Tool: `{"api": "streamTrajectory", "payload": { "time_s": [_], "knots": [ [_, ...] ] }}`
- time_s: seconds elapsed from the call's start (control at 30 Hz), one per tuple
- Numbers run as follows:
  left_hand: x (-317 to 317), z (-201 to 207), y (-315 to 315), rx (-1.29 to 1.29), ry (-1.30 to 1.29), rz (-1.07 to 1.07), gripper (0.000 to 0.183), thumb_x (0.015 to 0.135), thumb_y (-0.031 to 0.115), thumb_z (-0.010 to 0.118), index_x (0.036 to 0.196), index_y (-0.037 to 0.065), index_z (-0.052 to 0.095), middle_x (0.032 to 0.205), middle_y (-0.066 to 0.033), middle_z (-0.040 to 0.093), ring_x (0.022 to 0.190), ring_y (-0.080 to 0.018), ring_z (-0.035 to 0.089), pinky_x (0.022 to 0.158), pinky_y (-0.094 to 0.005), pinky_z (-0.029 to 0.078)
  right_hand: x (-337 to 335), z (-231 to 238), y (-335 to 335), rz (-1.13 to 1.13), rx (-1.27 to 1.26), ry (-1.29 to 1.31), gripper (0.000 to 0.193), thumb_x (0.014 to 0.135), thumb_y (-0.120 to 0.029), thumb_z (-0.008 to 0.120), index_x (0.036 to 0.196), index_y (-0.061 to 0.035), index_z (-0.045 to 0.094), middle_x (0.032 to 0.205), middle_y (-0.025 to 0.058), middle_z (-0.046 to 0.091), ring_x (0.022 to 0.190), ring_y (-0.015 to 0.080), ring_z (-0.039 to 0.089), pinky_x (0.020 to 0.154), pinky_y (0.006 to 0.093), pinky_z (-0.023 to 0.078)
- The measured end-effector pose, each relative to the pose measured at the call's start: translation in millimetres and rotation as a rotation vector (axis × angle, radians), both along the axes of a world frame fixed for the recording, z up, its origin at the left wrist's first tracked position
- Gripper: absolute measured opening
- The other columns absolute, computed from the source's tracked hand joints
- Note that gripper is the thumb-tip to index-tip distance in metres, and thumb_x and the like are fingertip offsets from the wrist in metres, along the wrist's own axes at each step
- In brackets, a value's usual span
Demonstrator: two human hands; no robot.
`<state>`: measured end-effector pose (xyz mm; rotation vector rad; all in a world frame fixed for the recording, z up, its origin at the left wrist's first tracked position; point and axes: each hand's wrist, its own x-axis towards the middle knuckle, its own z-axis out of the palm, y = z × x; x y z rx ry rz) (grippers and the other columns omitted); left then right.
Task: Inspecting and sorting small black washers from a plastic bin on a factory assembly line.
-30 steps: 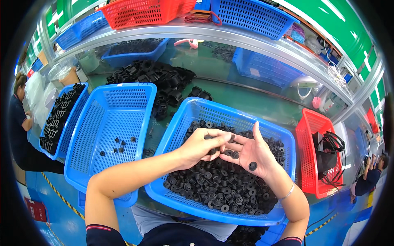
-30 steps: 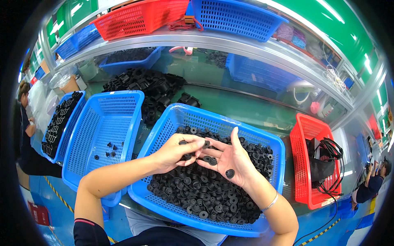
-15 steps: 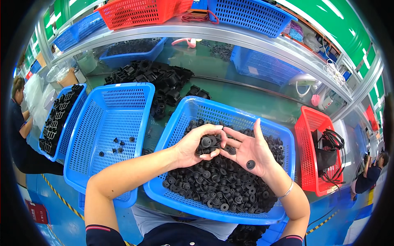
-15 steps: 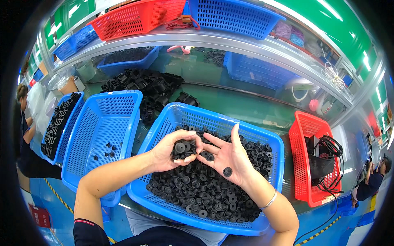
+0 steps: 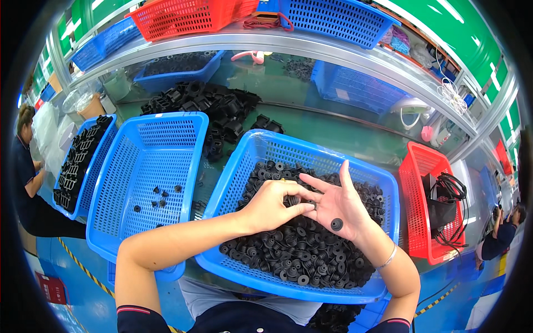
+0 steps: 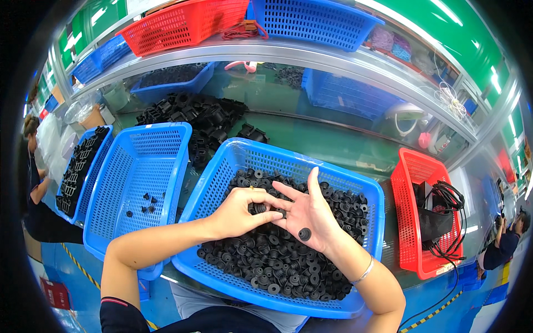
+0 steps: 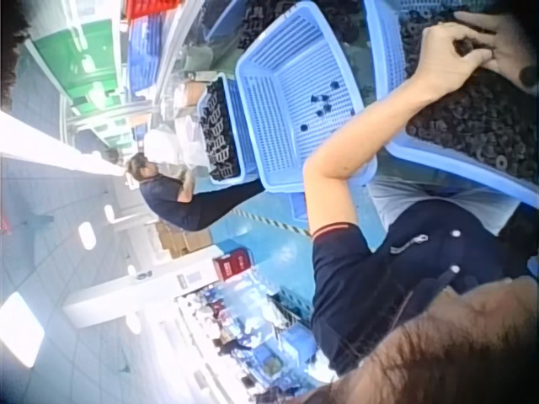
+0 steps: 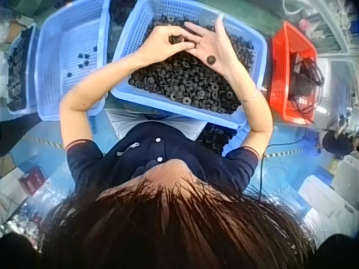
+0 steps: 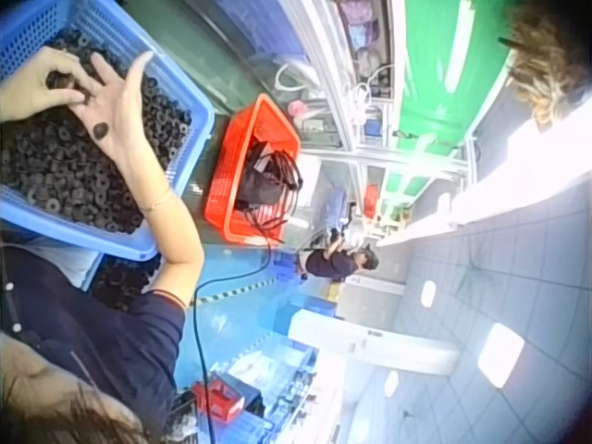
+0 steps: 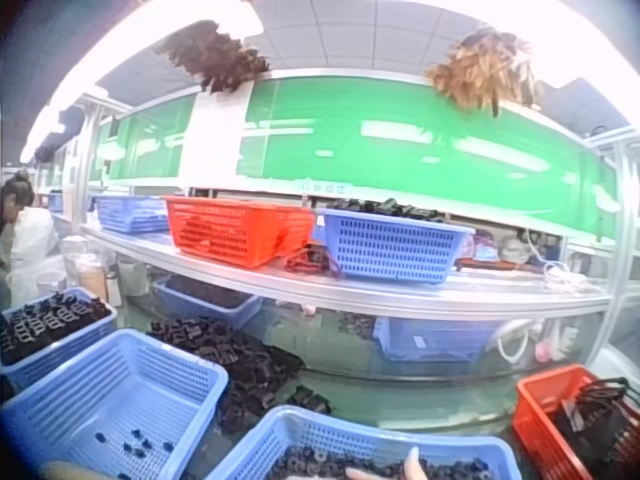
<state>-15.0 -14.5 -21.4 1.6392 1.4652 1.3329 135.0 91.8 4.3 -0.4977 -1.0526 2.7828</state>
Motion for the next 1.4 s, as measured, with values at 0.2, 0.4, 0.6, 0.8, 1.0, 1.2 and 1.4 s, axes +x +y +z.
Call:
{"api": "streamTrajectory", "payload": {
  "time_s": [0.2,0.4,0.6,0.8,1.0,1.2,1.4],
  "knots": [
    [-8,19,0,-0.448,-0.798,-0.143,0.028,0.093,0.030,0.054,0.097,0.002,0.057,0.072,-0.0020,0.052,0.049,-0.0068,0.047,0.038,-0.0165,0.027,2,1,8,-0.044,0.009,0.025,0.101,0.083,-0.074,0.025,0.141,0.0073,0.011,0.134,0.0322,0.033,0.123,0.0364,0.041,0.106,0.0428,0.033],
    [-15,19,0,-0.509,-1.103,-0.192,0.033,0.094,0.035,0.051,0.084,0.003,0.053,0.073,-0.0039,0.051,0.050,-0.0081,0.048,0.035,-0.0158,0.030,2,2,10,-0.033,-0.029,0.065,0.099,0.083,-0.073,0.024,0.141,0.0062,0.012,0.134,0.0305,0.034,0.120,0.0347,0.045,0.105,0.0427,0.035],
    [-22,14,1,-0.404,-1.340,-0.300,0.023,0.090,0.022,0.052,0.093,0.000,0.054,0.089,-0.0144,0.060,0.050,-0.0114,0.050,0.036,-0.0187,0.034,1,6,7,-0.047,-0.043,0.088,0.098,0.084,-0.073,0.024,0.142,0.0050,0.008,0.136,0.0304,0.032,0.121,0.0332,0.044,0.106,0.0445,0.034],
    [-17,14,1,-0.374,-1.041,-0.155,0.017,0.089,0.019,0.056,0.090,0.002,0.057,0.080,-0.0071,0.059,0.049,-0.0093,0.048,0.035,-0.0187,0.030,2,10,7,-0.027,-0.053,0.116,0.099,0.083,-0.073,0.024,0.143,0.0033,0.004,0.139,0.0311,0.028,0.125,0.0335,0.040,0.106,0.0447,0.034],
    [2,15,-1,0.146,-0.071,-0.048,0.025,0.082,0.010,0.062,0.105,0.003,0.065,0.097,-0.0114,0.066,0.090,-0.0220,0.061,0.082,-0.0346,0.047,5,14,7,-0.020,-0.042,0.102,0.099,0.082,-0.075,0.022,0.144,-0.0020,-0.001,0.140,0.0305,0.027,0.126,0.0339,0.040,0.102,0.0429,0.037],
    [-2,13,-3,0.097,0.137,0.033,0.025,0.080,0.016,0.066,0.101,0.002,0.066,0.092,-0.0146,0.065,0.082,-0.0275,0.062,0.075,-0.0350,0.047,8,17,8,-0.005,-0.012,0.142,0.102,0.078,-0.078,0.025,0.145,-0.0089,-0.009,0.142,0.0293,0.024,0.127,0.0344,0.038,0.102,0.0429,0.036],
    [-5,4,0,0.063,0.127,0.090,0.021,0.079,0.017,0.069,0.092,0.001,0.067,0.081,-0.0115,0.064,0.074,-0.0209,0.060,0.069,-0.0325,0.046,6,14,5,0.008,-0.070,0.150,0.103,0.076,-0.080,0.027,0.144,-0.0157,-0.015,0.147,0.0255,0.012,0.128,0.0349,0.035,0.103,0.0478,0.034]
  ]
}}
